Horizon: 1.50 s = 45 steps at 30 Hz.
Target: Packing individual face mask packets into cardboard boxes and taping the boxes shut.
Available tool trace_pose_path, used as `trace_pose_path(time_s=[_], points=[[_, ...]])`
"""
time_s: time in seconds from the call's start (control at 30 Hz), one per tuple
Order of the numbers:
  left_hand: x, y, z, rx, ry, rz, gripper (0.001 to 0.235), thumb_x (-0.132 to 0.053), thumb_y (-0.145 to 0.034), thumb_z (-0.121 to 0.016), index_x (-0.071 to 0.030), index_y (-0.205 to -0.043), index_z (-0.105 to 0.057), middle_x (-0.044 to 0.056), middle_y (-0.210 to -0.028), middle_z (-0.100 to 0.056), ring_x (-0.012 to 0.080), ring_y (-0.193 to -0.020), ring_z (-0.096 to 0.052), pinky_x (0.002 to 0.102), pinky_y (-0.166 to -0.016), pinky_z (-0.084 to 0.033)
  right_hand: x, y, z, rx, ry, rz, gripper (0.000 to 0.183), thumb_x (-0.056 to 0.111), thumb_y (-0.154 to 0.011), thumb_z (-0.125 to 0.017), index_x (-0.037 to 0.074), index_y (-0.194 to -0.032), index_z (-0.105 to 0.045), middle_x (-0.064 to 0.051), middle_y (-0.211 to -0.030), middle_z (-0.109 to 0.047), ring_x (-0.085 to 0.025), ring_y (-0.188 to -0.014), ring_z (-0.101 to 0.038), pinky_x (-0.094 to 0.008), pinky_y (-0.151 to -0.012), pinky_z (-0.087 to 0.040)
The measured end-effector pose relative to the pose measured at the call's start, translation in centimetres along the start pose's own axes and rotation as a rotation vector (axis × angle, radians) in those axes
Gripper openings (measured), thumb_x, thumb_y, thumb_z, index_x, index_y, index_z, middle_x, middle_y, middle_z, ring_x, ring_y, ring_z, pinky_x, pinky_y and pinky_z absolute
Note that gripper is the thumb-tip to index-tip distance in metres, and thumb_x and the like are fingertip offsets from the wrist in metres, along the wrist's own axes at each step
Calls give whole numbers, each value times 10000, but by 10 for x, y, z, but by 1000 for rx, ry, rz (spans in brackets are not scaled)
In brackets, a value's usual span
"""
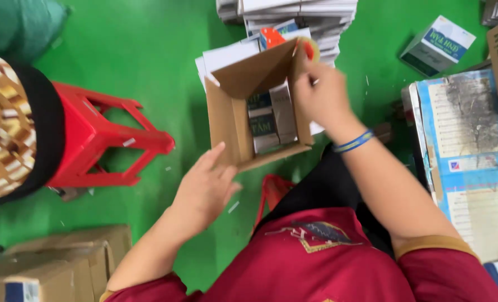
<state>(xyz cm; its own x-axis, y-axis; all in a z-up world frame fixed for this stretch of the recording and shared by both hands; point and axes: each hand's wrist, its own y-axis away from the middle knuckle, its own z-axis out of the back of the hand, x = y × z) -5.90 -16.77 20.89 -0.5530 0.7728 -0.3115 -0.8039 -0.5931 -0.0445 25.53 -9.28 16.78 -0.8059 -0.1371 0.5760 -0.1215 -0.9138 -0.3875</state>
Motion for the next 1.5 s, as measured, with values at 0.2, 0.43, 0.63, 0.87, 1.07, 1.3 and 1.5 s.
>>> trace_pose_path(time_s=[0.2, 0.43, 0.63, 0.87, 1.07, 1.3, 1.5], points=[[16, -100, 34, -380, -37, 6, 870, -555, -964, -662, -12, -1575, -363, 304, -1614, -331, 502, -1502, -335, 614, -1234, -245, 26, -7, 6, 83, -70, -22, 248, 78, -935, -617, 46, -1155, -727, -217, -838, -647, -390, -779, -645, -468, -716, -516], [3, -129, 40, 453, 50, 33, 1103, -778, -771, -686, -293, -1624, -184, 427, -1551, -141, 644, -1409, -189, 808, -1068, -154, -5, -17, 4, 86, -179, -135, 301, 99, -921, -629, 35, -1201, -722, -215, -924, -695, -323, -754, -692, -404, -709, -544], [60, -139, -39, 500, 59, 206, 800, -466, -874, -703, -118, -1514, -374, 226, -1382, -536, 441, -1131, -624, 534, -928, -524, -1, -3, 19, 410, -226, -26, 525, 390, -1023, -658, 64, -1427, -578, -268, -1309, -640, -400, -1168, -625, -490, -974, -487], [104, -70, 11, -46, 272, 39, 310, -225, -1021, -670, -96, -1304, -668, 128, -1322, -706, 357, -1235, -696, 441, -1076, -537, 55, 67, -32, 189, 440, 127, 660, 582, -913, -601, 322, -1504, -468, -362, -1503, -323, -541, -1196, -501, -530, -846, -428], [110, -50, -56, -520, 226, 101, 1158, -316, -577, -906, 74, -1514, -347, 372, -1476, -450, 519, -1344, -433, 523, -1082, -377, 22, 32, -30, 319, 201, 44, 563, 506, -1001, -555, 325, -1535, -536, -304, -1500, -428, -430, -1106, -552, -516, -877, -433], [103, -50, -98, -571, 1114, 493, 804, -179, -831, -822, -16, -1512, -426, 156, -1362, -646, 251, -1248, -650, 390, -1103, -522, 11, -30, -37, 472, -52, 294, 564, 582, -969, -576, 258, -1425, -652, -277, -1463, -478, -456, -1272, -475, -549, -1072, -347], [68, -54, -86, -542, 939, 572, 758, -175, -807, -829, -13, -1435, -435, 167, -1323, -596, 264, -1204, -614, 379, -1026, -499, 8, -24, -36, 588, -154, 261, 579, 578, -871, -647, 308, -1382, -690, -220, -1505, -487, -441, -1321, -467, -523, -1140, -347]])
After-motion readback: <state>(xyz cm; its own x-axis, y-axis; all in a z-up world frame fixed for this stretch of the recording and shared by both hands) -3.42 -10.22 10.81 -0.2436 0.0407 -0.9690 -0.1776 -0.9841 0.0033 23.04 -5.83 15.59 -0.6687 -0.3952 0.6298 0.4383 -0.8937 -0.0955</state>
